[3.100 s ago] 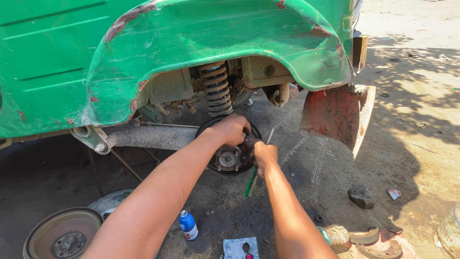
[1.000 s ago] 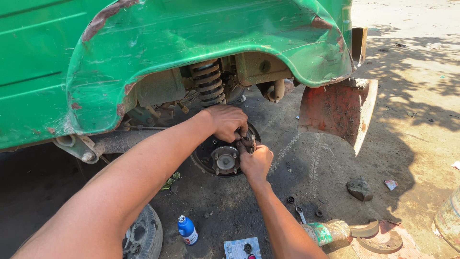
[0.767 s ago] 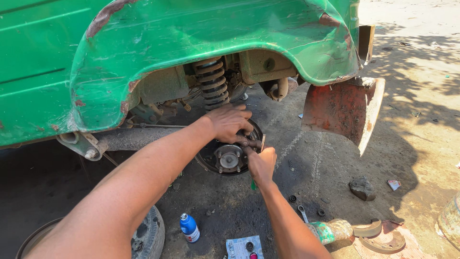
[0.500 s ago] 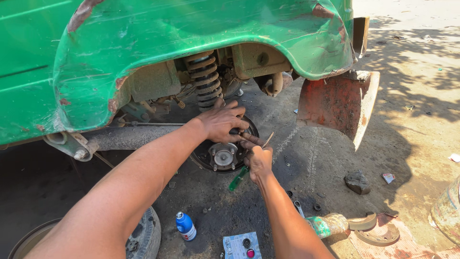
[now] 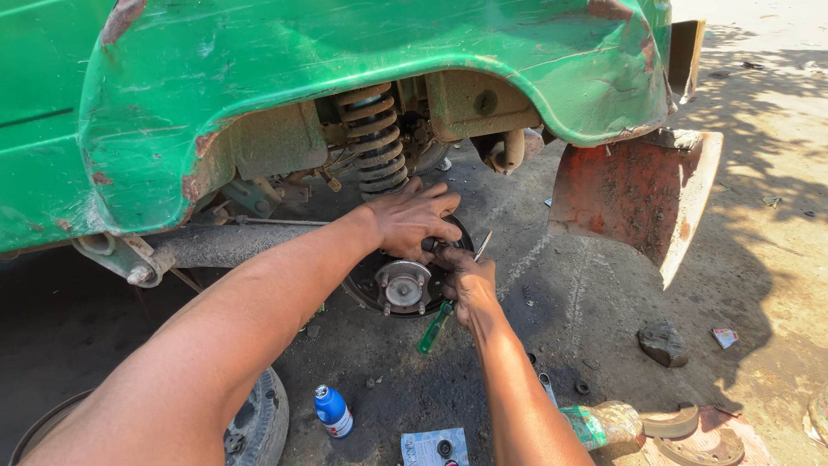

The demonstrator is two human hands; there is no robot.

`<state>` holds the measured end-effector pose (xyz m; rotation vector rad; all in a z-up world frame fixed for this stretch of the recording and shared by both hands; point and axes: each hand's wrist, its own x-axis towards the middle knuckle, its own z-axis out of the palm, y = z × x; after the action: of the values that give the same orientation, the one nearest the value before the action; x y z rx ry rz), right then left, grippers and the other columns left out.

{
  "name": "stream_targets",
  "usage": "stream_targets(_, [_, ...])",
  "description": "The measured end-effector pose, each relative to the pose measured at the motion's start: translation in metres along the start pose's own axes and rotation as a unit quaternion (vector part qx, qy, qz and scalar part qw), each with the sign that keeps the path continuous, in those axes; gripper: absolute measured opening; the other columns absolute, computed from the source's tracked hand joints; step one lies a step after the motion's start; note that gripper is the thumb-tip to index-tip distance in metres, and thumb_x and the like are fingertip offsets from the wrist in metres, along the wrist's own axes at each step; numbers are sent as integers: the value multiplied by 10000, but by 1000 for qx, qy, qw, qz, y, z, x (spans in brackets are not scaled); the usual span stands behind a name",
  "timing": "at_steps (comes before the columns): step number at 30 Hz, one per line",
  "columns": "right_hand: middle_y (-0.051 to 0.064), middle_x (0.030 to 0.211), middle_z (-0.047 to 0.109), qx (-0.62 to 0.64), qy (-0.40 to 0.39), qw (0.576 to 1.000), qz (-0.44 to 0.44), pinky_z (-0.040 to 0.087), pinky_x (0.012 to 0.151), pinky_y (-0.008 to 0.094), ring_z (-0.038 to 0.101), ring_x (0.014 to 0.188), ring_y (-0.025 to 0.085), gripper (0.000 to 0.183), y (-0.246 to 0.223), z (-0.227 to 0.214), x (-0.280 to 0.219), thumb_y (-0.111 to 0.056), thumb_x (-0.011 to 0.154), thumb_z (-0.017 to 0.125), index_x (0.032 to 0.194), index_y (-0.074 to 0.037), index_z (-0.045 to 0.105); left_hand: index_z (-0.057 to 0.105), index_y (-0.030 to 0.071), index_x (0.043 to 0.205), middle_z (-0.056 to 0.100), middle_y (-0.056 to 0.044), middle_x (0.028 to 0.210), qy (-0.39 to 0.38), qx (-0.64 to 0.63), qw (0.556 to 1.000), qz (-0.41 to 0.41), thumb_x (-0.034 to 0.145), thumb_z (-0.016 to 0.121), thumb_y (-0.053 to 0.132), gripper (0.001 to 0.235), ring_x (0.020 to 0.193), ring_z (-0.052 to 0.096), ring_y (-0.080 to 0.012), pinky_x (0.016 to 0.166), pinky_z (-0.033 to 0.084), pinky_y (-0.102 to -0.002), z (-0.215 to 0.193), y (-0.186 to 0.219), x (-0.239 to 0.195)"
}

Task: The person is working on the rear wheel assembly of a green three-wheeled vehicle. They use a screwdriver to pry and adjust components within the brake drum, then use a socket wrench to tighten bolts on the wheel hub. The person also handles a small metal part on the ground before returning to the wheel.

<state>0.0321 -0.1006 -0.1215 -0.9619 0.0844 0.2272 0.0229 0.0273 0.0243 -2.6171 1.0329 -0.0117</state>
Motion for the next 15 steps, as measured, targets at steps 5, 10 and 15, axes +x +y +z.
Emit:
stream_targets(5, [125,702,704,-39,54,994,-82,337,399,281,528,462,132,151,5,9,3,-45,765,747,839,85,722,721,269,1042,478,-39,1260,-14,29,999,20,671,884,393,424,1312,394,-233,1035,365,-519,-4,1,3])
stream_targets(10, [102,700,708,-46,78,988,-122,414,471,291,571,530,134,130,10,15,0,-42,766,766,827,70,742,717,279,1054,477,-26,1257,-18,32,999,29,625,885,369,469,1297,402,-228,1032,385,-491,-4,1,7])
stream_targets(15, [98,691,690,-19,102,984,-143,439,494,291,585,550,125,111,12,18,-4,-23,764,765,789,73,715,729,272,1022,469,-18,1272,-21,35,999,20,607,880,345,447,1300,399,-225,1043,378,-496,-8,2,7])
